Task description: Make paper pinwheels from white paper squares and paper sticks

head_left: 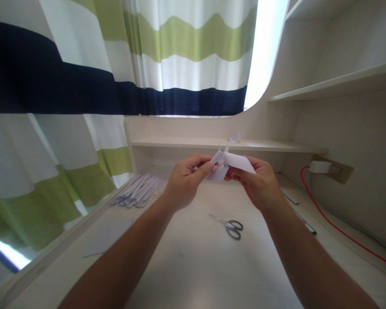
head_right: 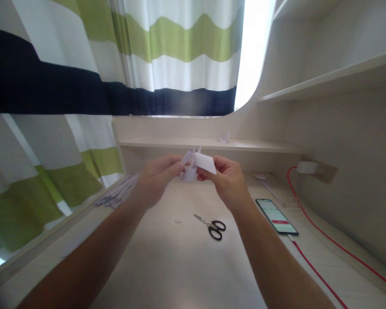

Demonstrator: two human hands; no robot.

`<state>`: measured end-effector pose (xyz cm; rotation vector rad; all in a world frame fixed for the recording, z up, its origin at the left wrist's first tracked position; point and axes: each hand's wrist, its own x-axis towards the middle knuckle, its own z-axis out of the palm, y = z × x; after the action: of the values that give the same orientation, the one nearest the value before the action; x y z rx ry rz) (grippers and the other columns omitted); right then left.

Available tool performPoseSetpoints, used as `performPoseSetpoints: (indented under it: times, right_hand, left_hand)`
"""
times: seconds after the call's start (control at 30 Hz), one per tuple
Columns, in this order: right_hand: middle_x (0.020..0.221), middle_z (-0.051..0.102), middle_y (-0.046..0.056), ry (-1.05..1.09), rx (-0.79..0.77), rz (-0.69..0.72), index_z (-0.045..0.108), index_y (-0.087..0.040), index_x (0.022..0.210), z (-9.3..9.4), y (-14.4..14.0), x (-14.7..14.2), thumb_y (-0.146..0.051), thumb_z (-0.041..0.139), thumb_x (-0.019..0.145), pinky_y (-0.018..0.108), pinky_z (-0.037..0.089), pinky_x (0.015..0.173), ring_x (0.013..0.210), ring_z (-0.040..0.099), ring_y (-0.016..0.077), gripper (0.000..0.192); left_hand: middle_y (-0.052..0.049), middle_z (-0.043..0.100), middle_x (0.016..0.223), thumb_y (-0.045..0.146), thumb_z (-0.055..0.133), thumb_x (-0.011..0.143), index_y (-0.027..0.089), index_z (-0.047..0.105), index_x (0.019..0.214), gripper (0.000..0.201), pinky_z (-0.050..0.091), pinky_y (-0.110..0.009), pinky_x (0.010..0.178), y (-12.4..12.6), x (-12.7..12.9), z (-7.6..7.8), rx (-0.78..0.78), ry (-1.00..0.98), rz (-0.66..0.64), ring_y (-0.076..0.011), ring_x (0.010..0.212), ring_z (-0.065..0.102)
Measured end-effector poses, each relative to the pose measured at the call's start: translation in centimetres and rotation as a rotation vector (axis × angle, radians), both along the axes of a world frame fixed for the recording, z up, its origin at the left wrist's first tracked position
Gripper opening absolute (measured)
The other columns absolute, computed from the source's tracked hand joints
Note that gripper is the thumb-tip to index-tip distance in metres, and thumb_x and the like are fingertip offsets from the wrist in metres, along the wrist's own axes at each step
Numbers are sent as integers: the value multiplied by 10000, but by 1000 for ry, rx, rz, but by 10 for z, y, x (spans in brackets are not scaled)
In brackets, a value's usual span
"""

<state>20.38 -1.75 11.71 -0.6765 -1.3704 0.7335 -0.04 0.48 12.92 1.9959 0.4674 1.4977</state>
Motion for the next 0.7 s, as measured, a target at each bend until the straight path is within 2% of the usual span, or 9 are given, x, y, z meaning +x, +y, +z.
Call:
performPoseSetpoints:
  times: [0.3, 0.7]
  right_hand:
    - [785, 795, 28, -9, 1, 4, 858, -221, 889, 0, -2, -2, -341, 924, 796, 332, 571, 720, 702, 694, 175, 166]
    - [738, 781, 22, 23, -20, 25, 848, -213, 818, 2, -2, -4, -322, 942, 756, 316, 565, 691, 667, 687, 161, 157]
  left_hand:
    - [-54, 789, 964, 328, 685, 976, 200, 818, 989, 185, 529, -320, 799, -3, 0, 0, 21, 37, 26, -185, 868, 674]
    - [-30, 785, 950, 322, 694, 986, 225, 816, 983, 157, 490, -303, 735, 1, 0, -2, 79, 58, 70, -170, 850, 657]
